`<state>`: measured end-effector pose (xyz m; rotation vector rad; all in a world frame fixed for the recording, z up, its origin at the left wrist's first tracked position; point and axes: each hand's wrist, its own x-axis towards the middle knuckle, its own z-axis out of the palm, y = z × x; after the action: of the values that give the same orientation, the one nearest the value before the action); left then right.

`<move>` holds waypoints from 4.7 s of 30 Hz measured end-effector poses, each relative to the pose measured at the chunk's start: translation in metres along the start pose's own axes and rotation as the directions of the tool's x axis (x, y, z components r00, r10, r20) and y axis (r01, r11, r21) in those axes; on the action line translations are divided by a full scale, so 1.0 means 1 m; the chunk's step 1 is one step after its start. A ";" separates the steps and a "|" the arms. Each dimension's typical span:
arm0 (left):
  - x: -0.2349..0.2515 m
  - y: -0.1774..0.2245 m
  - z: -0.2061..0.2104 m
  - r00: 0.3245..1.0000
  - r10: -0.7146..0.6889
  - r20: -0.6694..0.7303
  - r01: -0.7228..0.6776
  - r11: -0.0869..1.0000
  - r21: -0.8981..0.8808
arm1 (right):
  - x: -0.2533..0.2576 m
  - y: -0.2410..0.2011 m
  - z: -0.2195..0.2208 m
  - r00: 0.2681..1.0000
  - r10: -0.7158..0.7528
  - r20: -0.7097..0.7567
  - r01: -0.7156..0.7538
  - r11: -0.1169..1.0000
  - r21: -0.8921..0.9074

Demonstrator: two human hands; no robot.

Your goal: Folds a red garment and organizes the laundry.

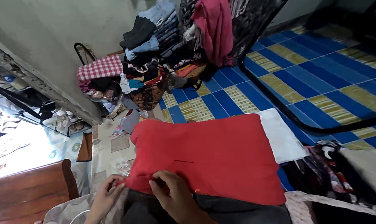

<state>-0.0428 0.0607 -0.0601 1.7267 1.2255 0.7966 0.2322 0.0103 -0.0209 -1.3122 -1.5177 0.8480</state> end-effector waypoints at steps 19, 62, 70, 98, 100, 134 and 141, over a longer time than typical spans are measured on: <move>0.038 0.008 0.001 0.968 -0.249 0.026 0.220 0.895 0.389 | 0.017 0.011 -0.025 0.978 -0.026 -0.207 -0.055 0.925 -0.375; 0.147 0.280 0.374 0.690 0.354 0.632 -0.634 0.717 0.290 | -0.080 0.079 -0.341 0.622 0.706 -0.339 -0.338 0.632 0.697; 0.172 0.289 0.364 0.785 0.231 0.576 -0.311 0.949 0.043 | -0.083 0.086 -0.337 0.725 0.602 -0.336 -0.368 0.750 0.549; 0.200 0.300 0.366 0.611 0.323 0.723 -0.575 0.809 0.124 | -0.083 0.077 -0.331 0.569 0.590 -0.573 -0.364 0.805 0.468; 0.245 0.297 0.373 0.628 0.145 0.765 -0.522 0.807 0.276 | -0.086 0.071 -0.335 0.592 0.561 -0.578 -0.343 0.825 0.449; 0.275 0.433 0.471 0.199 0.363 0.910 -0.447 0.860 -0.246 | -0.123 -0.012 -0.412 0.453 0.442 -0.774 -0.406 0.875 0.263; 0.267 0.458 0.442 0.199 0.411 0.890 -0.311 0.887 -0.340 | -0.132 -0.043 -0.434 0.563 0.312 -0.766 -0.314 0.937 0.151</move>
<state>0.6069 0.1201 0.1661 1.9171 -0.1081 -0.0932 0.6254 -0.1566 0.1364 -1.6851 -0.5791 0.3572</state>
